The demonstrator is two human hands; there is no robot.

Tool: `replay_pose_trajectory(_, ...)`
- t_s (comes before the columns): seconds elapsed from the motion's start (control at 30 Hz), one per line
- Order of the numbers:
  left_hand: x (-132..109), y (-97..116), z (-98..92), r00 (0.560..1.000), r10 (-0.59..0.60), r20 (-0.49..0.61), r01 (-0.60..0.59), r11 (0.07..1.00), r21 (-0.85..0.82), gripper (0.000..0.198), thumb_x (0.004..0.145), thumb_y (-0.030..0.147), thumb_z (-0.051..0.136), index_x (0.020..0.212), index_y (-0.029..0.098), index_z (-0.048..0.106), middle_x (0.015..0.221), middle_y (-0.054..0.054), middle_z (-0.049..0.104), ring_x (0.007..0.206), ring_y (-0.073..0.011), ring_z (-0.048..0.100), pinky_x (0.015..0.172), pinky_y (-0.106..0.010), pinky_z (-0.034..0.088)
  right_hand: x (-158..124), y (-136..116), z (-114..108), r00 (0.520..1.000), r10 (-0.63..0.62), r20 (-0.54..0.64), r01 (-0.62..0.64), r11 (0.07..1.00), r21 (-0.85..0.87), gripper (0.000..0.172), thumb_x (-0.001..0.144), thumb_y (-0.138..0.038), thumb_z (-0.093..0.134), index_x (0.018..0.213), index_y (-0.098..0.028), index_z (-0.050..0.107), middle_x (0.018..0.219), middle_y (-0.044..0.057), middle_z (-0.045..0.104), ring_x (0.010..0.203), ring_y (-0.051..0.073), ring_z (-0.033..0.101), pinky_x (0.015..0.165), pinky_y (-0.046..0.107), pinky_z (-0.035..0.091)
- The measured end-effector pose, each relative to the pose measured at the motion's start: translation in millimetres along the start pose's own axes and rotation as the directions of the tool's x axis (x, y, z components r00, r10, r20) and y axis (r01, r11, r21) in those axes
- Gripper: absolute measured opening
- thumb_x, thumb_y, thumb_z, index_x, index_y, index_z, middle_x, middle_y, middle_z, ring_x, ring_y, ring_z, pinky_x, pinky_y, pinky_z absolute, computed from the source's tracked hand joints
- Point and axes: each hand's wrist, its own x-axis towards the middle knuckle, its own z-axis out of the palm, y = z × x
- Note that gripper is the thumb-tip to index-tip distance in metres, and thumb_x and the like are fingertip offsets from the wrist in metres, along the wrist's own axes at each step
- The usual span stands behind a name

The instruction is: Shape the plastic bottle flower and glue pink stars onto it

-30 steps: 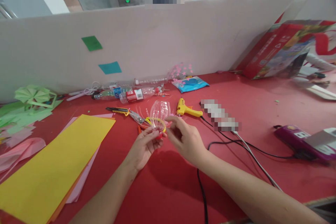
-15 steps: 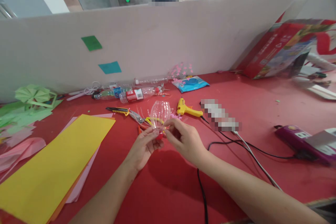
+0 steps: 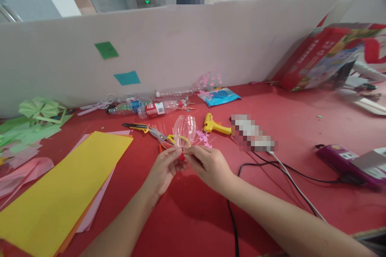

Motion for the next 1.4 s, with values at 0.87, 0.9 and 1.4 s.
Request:
replay_pose_trajectory(0.87, -2, 3, 2.4, 0.998, -0.044, 0.041, 0.047, 0.997, -0.067, 0.021, 0.067, 0.023, 0.075, 0.084, 0.014, 0.067, 0.075, -0.003, 0.07, 0.059, -0.0079, 0.06, 0.057, -0.018, 0.047, 9, -7, -18, 0.975, 0.193, -0.111, -0.185, 0.98, 0.076, 0.017, 0.086, -0.019, 0.047, 0.094, -0.017, 0.061, 0.062, -0.003, 0.055, 0.05, 0.008, 0.047, 0.051, 0.019, 0.038)
replay_pose_trajectory(0.9, -2, 3, 2.8, 0.998, -0.045, 0.034, 0.047, 0.997, -0.068, 0.021, 0.066, 0.023, 0.076, 0.083, 0.014, 0.067, 0.074, -0.003, 0.07, 0.058, -0.008, 0.061, 0.057, -0.018, 0.047, 9, -7, -18, 0.972, 0.211, -0.104, -0.203, 0.976, 0.085, 0.016, 0.086, -0.019, 0.047, 0.094, -0.017, 0.061, 0.062, -0.003, 0.055, 0.051, 0.008, 0.047, 0.051, 0.019, 0.038)
replay_pose_trajectory(1.4, 0, 0, -1.5, 0.998, -0.042, 0.051, 0.045, 0.998, -0.045, 0.022, 0.069, 0.023, 0.074, 0.088, 0.015, 0.067, 0.076, -0.003, 0.07, 0.058, -0.0086, 0.061, 0.057, -0.019, 0.047, 11, -7, -16, 0.954, 0.297, -0.039, -0.289, 0.946, 0.148, 0.019, 0.084, -0.02, 0.047, 0.098, -0.018, 0.06, 0.062, -0.004, 0.053, 0.05, 0.008, 0.045, 0.05, 0.02, 0.036)
